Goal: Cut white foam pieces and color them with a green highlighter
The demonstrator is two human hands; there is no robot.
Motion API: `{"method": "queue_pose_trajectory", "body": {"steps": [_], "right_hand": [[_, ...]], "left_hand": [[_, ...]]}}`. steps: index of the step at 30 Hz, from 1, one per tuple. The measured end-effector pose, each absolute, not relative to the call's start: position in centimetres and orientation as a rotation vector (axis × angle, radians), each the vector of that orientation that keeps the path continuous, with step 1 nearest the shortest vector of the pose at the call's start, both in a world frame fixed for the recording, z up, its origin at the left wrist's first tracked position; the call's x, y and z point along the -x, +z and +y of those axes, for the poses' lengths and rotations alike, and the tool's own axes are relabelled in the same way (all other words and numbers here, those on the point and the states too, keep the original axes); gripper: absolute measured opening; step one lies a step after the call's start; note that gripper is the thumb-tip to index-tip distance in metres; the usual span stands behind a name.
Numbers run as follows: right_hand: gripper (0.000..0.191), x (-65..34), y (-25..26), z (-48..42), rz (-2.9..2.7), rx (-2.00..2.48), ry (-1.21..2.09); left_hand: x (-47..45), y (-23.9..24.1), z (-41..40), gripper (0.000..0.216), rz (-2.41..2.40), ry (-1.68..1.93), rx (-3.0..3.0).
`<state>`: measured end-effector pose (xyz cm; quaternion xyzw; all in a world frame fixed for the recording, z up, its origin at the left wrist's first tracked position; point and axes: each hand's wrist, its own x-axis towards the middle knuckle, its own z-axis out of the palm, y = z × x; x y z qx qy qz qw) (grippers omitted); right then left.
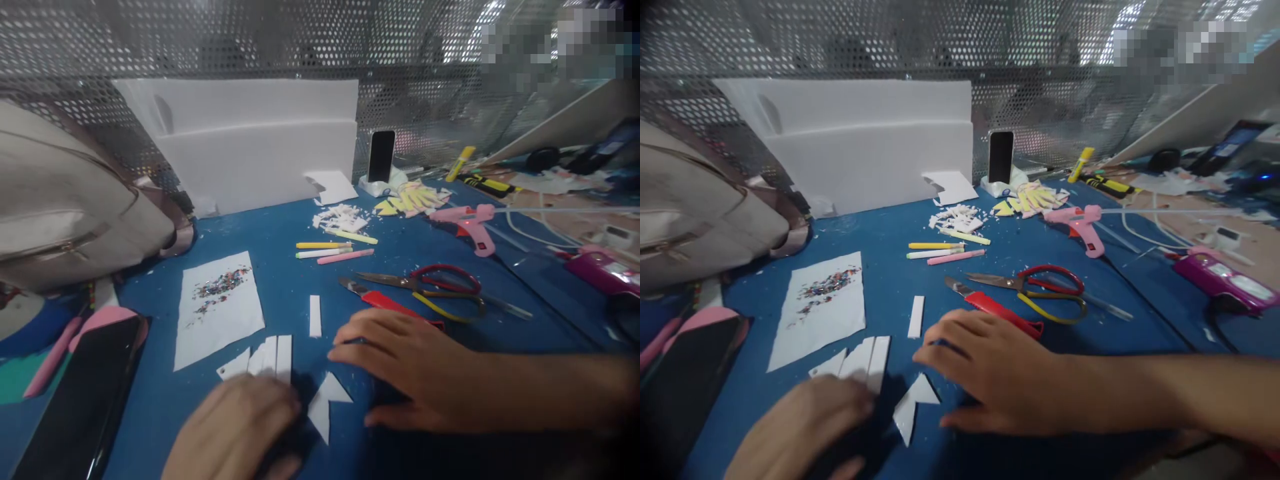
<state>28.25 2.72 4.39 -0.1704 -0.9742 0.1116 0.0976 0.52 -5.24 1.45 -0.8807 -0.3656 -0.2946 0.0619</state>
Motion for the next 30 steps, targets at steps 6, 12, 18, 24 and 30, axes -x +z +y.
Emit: {"method": "queue_pose_trajectory", "body": {"steps": [6,12,18,24,30], "right_hand": [[0.053,-25.3,2.9,2.1,-2.949,0.438,0.464],[0.032,-24.6,3.3,3.0,-2.894,0.492,0.556],[0.037,-23.6,3.8,3.9,-2.842,0.513,0.671],[0.075,-22.5,2.9,3.9,-2.793,0.551,0.669],[0.069,-23.0,1.9,2.7,-2.772,0.489,0.672]], "left_hand": [[4.5,1.7,-4.1,0.064,-1.645,-0.686,2.606],[5.7,1.0,-4.1,0.066,-1.829,-0.761,2.804],[4.8,0.5,-4.2,0.061,-1.894,-0.774,2.901],[3.8,0.4,-4.4,0.071,-1.972,-0.789,2.940],[3.0,-0.1,-5.3,0.074,-2.025,-0.803,2.972]]}}
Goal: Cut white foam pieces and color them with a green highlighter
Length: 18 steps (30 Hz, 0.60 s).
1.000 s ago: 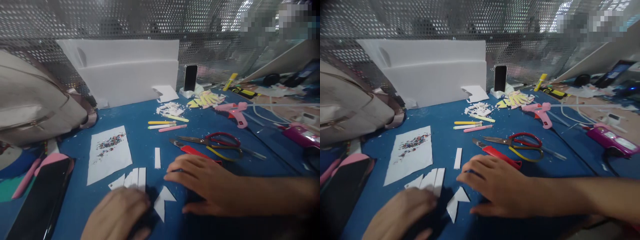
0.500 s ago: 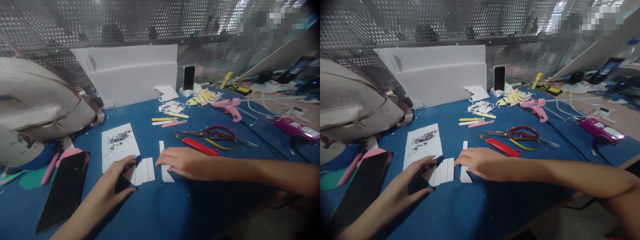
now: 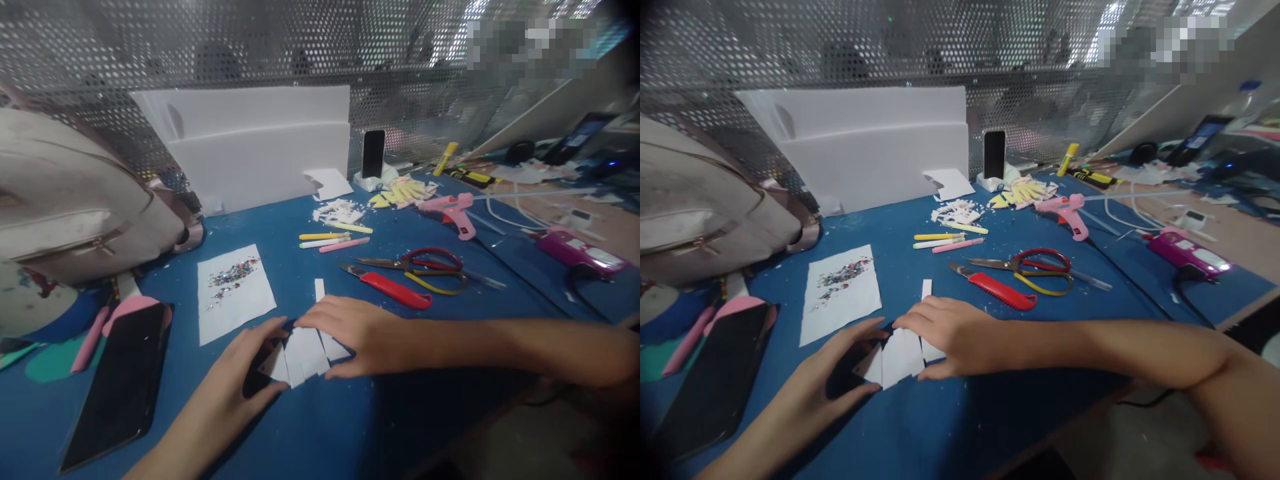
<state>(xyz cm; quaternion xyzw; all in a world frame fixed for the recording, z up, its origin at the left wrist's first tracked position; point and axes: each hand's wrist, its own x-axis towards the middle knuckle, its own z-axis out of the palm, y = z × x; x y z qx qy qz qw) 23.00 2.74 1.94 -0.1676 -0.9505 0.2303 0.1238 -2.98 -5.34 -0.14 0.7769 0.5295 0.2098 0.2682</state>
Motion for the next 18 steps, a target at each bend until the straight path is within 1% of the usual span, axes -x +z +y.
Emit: {"method": "queue_pose_trajectory", "body": {"steps": [4,9,12,15,18], "right_hand": [[0.067,-23.9,2.6,2.1,-2.780,0.533,0.738],[0.065,-25.6,3.5,2.8,-2.795,0.676,0.805],[0.063,-26.8,4.3,3.9,-2.833,0.650,0.818],[0.060,-27.2,5.5,5.2,-2.934,0.651,0.673],[0.067,-26.1,5.7,6.2,-2.908,0.817,0.501]], "left_hand": [[2.6,0.0,-6.2,0.069,1.423,0.557,-2.070],[2.6,0.2,-6.4,0.071,1.453,0.555,-2.091],[2.4,0.1,-6.5,0.074,1.485,0.543,-2.104],[1.8,0.2,-6.7,0.081,1.547,0.518,-2.106],[1.0,0.5,-6.7,0.089,1.590,0.503,-2.111]]}}
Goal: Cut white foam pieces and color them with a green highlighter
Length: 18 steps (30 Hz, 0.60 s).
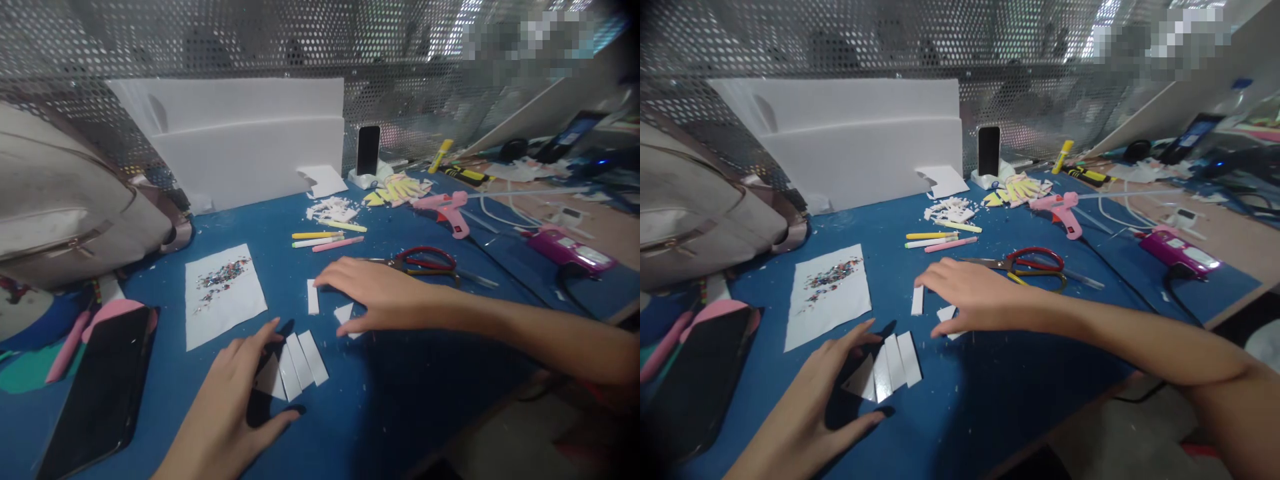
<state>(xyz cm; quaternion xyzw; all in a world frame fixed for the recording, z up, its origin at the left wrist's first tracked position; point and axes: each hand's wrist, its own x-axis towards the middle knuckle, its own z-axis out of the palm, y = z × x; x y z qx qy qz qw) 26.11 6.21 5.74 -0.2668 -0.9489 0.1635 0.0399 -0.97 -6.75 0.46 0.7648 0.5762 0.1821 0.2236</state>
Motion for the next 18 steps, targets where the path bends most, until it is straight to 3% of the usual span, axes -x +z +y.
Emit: {"method": "queue_pose_trajectory", "body": {"steps": [3,6,9,14,18], "right_hand": [[0.074,-24.3,4.7,7.0,-2.872,0.846,0.359],[0.065,-23.2,3.5,7.4,-2.864,0.777,0.343],[0.059,-23.3,3.6,7.3,-2.864,0.725,0.429],[0.067,-24.8,4.8,5.5,-2.892,0.614,0.678],[0.058,-25.1,4.3,3.8,-2.875,0.516,0.662]], "left_hand": [[0.2,0.6,-6.5,0.099,1.598,0.500,-2.138],[-0.2,0.5,-6.3,0.100,1.595,0.496,-2.153],[-0.2,0.3,-6.4,0.091,1.592,0.508,-2.144],[0.1,0.1,-6.4,0.085,1.580,0.530,-2.110],[0.1,0.0,-6.1,0.087,1.569,0.540,-2.129]]}}
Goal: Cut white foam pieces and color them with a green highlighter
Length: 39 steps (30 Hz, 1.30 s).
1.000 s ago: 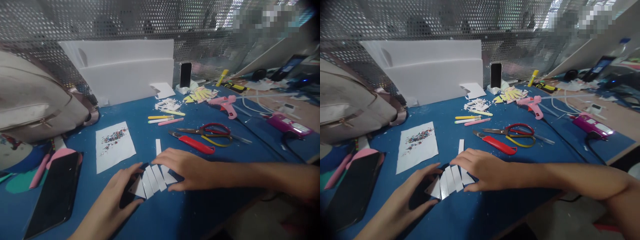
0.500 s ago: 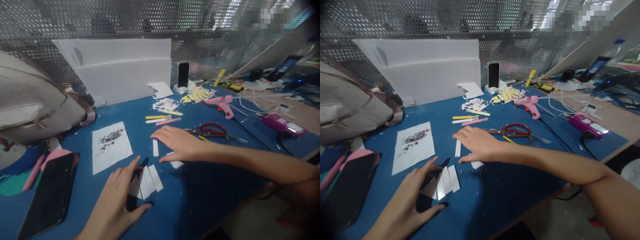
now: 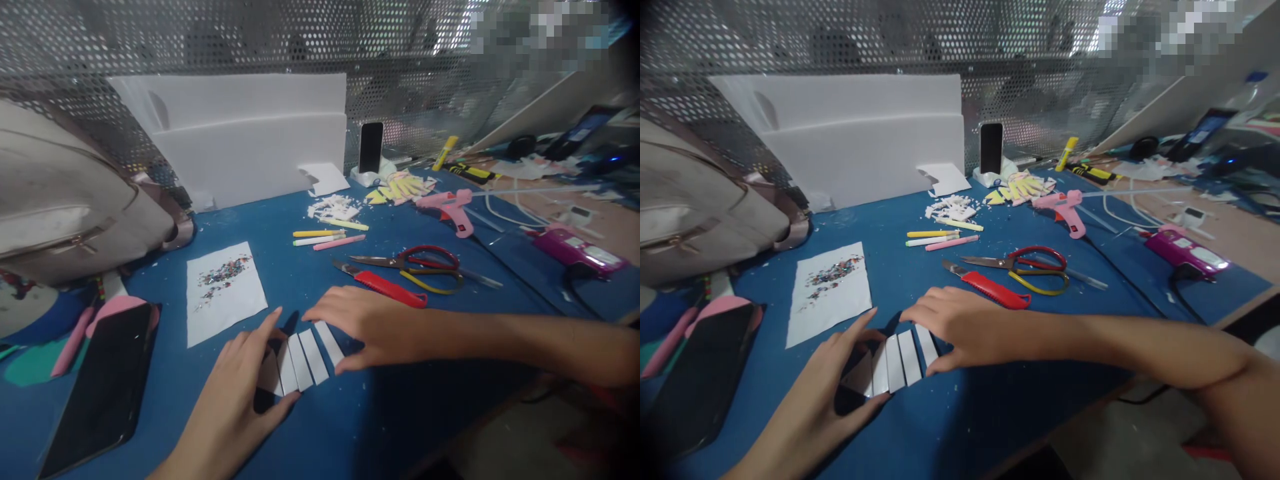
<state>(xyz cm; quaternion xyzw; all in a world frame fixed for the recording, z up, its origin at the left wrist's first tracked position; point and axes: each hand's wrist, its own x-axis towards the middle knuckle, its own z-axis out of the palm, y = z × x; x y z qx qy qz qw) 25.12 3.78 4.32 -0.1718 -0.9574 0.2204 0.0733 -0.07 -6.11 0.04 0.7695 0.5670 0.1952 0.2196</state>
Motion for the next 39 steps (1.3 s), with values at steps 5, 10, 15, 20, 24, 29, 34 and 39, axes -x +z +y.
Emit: {"method": "queue_pose_trajectory", "body": {"steps": [5,10,15,20,24,29,34,39], "right_hand": [[0.060,-24.3,3.2,2.9,-2.840,0.484,0.592],[0.061,-23.9,2.4,2.9,-2.789,0.418,0.573],[0.063,-23.8,2.3,3.1,-2.788,0.430,0.579],[0.067,-24.8,3.3,3.3,-2.811,0.492,0.642],[0.072,-26.7,3.9,3.8,-2.832,0.608,0.685],[0.069,-28.4,3.9,4.2,-2.839,0.714,0.721],[0.060,-28.0,3.8,4.0,-2.792,0.714,0.814],[0.058,-26.9,3.6,3.9,-2.817,0.657,0.779]], "left_hand": [[0.0,0.1,-6.1,0.088,1.568,0.522,-2.148],[-0.1,0.2,-6.0,0.090,1.563,0.531,-2.176],[0.0,0.1,-5.9,0.091,1.569,0.506,-2.158],[0.9,0.2,-6.6,0.101,1.582,0.504,-2.162],[2.0,0.1,-7.4,0.087,1.626,0.528,-2.121],[2.5,0.2,-7.7,0.073,1.659,0.555,-2.094],[2.1,0.3,-7.2,0.069,1.650,0.590,-2.147],[1.9,0.3,-6.8,0.070,1.624,0.596,-2.177]]}}
